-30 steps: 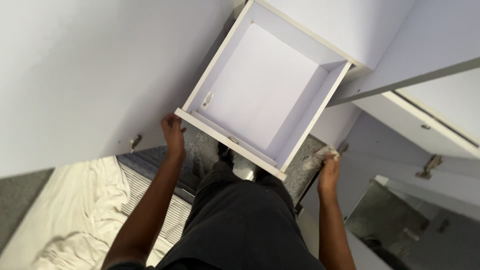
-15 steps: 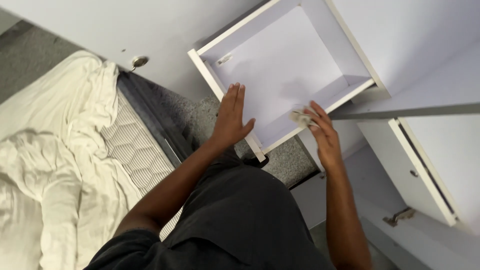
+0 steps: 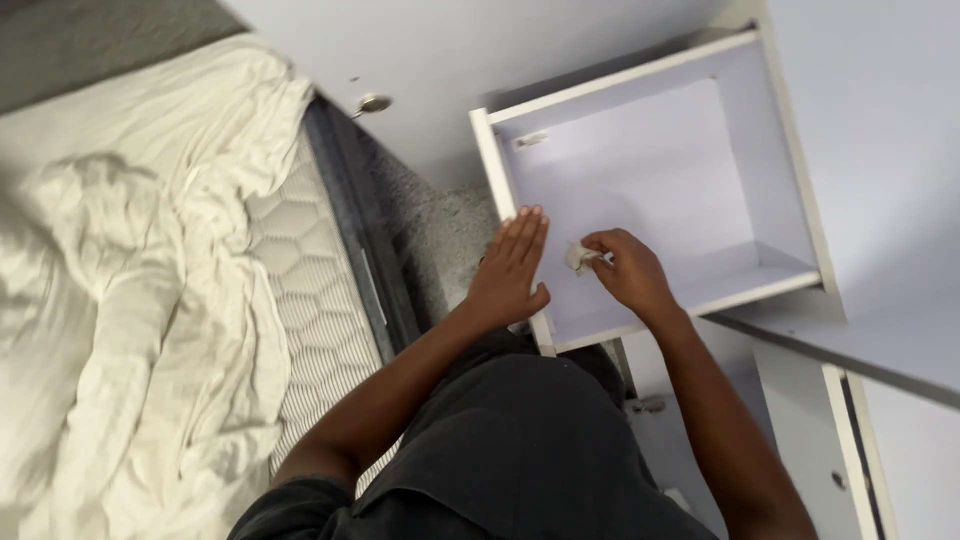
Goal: The person wipes the interior surfaces of a white cabinet using a cloth. They clean the side walls and the top shelf, then pull out a drawer to wipe its interior surfaces.
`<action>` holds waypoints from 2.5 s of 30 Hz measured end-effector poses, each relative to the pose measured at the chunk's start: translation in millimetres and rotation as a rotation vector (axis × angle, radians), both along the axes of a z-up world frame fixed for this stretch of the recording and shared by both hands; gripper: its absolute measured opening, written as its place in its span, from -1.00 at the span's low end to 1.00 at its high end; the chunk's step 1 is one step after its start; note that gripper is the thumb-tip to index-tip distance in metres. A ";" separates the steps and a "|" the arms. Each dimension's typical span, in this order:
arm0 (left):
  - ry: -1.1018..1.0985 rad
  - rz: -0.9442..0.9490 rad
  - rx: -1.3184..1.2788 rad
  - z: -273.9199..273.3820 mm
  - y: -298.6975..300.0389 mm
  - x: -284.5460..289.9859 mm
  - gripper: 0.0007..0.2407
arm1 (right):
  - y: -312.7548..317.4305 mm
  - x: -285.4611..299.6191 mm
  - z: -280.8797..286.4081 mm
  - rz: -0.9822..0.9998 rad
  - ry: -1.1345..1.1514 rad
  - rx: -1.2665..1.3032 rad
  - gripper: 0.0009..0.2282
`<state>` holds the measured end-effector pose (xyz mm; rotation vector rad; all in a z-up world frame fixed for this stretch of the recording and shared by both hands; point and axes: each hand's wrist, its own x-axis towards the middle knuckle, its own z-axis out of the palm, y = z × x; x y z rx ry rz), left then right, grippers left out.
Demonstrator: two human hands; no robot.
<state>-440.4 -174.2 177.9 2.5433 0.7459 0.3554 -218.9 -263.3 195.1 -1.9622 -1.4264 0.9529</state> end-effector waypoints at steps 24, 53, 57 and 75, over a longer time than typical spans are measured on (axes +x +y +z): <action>-0.055 0.567 -0.109 -2.2 -150.2 -6.4 -0.44 | 5.6 -1.5 -67.6 0.679 -0.375 -0.108 -0.83; 0.145 0.358 0.237 -11.0 -87.7 32.1 -0.51 | 6.1 -0.6 -76.5 0.378 -0.355 0.095 -0.69; 0.137 0.391 0.223 -8.2 -88.6 32.7 -0.47 | 4.2 -2.5 -71.6 0.494 -0.391 -0.054 -0.66; 0.492 0.140 0.143 -49.4 -105.3 84.6 -0.84 | 28.3 11.0 -70.5 0.533 -0.335 0.086 -0.86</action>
